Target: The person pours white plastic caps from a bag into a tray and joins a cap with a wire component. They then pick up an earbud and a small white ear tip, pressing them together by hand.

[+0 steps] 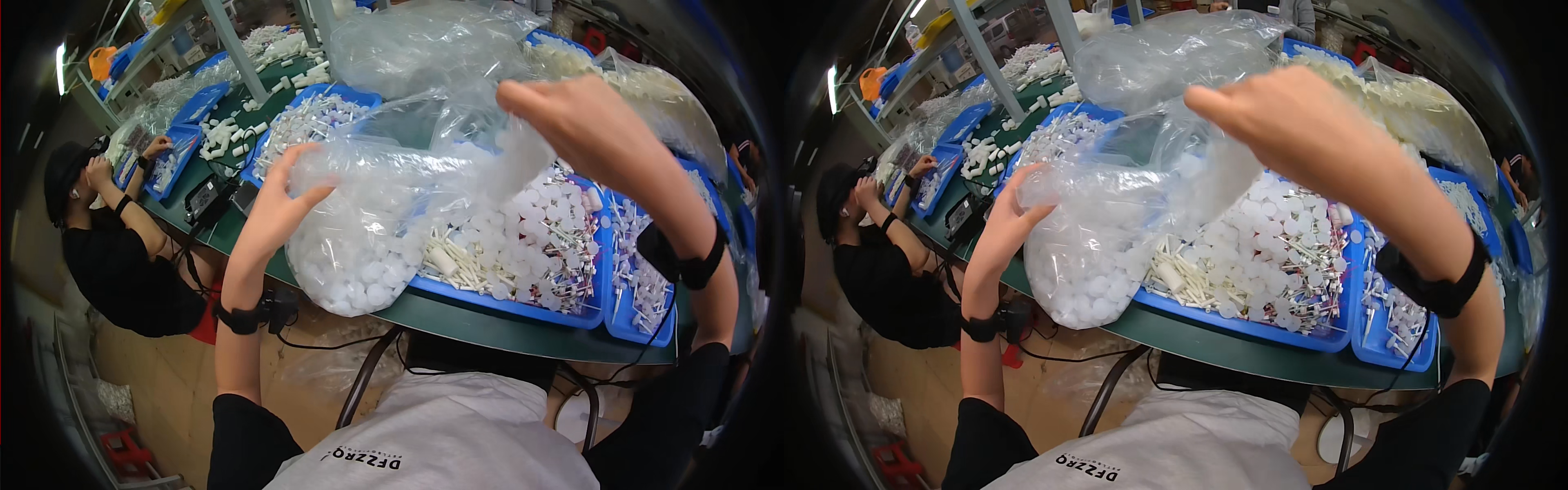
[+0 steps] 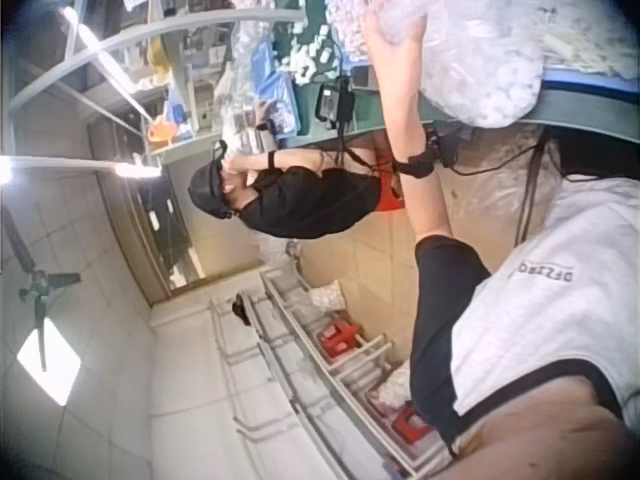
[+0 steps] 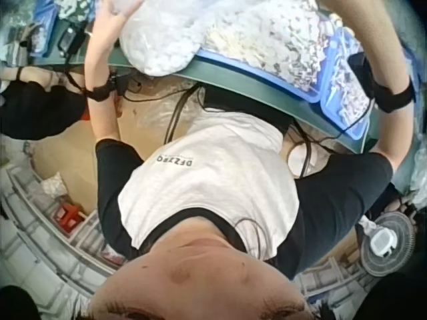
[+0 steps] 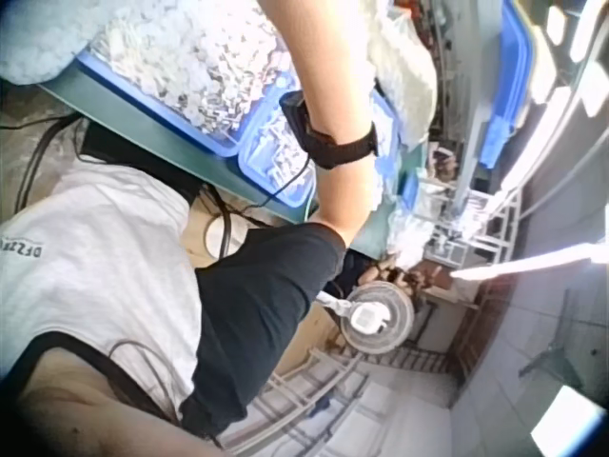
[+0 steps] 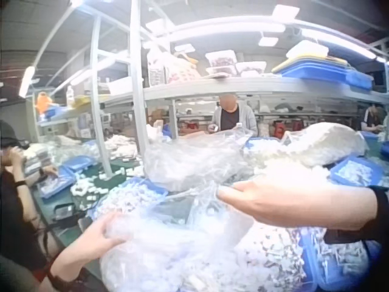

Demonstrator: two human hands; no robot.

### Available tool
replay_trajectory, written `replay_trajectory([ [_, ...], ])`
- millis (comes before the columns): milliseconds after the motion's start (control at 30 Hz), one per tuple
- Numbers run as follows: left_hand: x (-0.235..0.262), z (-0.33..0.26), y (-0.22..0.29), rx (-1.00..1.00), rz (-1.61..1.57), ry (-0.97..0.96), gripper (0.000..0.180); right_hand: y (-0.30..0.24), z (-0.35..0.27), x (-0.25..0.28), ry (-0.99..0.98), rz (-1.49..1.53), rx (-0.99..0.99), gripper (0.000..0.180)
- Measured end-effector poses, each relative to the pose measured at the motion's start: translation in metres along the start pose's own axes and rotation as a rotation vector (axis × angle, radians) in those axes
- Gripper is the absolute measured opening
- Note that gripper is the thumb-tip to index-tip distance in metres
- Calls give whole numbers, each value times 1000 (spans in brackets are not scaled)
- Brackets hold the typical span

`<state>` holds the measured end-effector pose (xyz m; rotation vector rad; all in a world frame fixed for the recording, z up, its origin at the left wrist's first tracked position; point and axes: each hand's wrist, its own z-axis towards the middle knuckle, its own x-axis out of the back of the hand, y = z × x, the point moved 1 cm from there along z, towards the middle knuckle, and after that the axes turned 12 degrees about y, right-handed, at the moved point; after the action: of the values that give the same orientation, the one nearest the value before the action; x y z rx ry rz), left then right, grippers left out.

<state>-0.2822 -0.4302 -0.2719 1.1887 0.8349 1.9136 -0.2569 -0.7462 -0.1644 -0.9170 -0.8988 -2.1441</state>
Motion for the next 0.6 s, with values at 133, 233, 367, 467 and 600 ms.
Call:
replay_trajectory([
  [133, 0, 11, 10, -3, -259, -95, 27, 13, 45, 23, 117, -91, 194, 9],
  [233, 10, 10, 15, -89, -409, -69, 28, -1, 81, 45, 206, -99, 348, 12],
  [367, 5, 8, 36, -169, -495, 34, 39, -24, 99, 53, 53, 52, 254, 18],
  [467, 3, 11, 33, -256, -550, 98, 46, -25, 107, 53, 192, -22, 175, 15],
  [600, 12, 12, 34, -245, -750, 181, 52, -20, 103, 54, 214, -12, 185, 11],
])
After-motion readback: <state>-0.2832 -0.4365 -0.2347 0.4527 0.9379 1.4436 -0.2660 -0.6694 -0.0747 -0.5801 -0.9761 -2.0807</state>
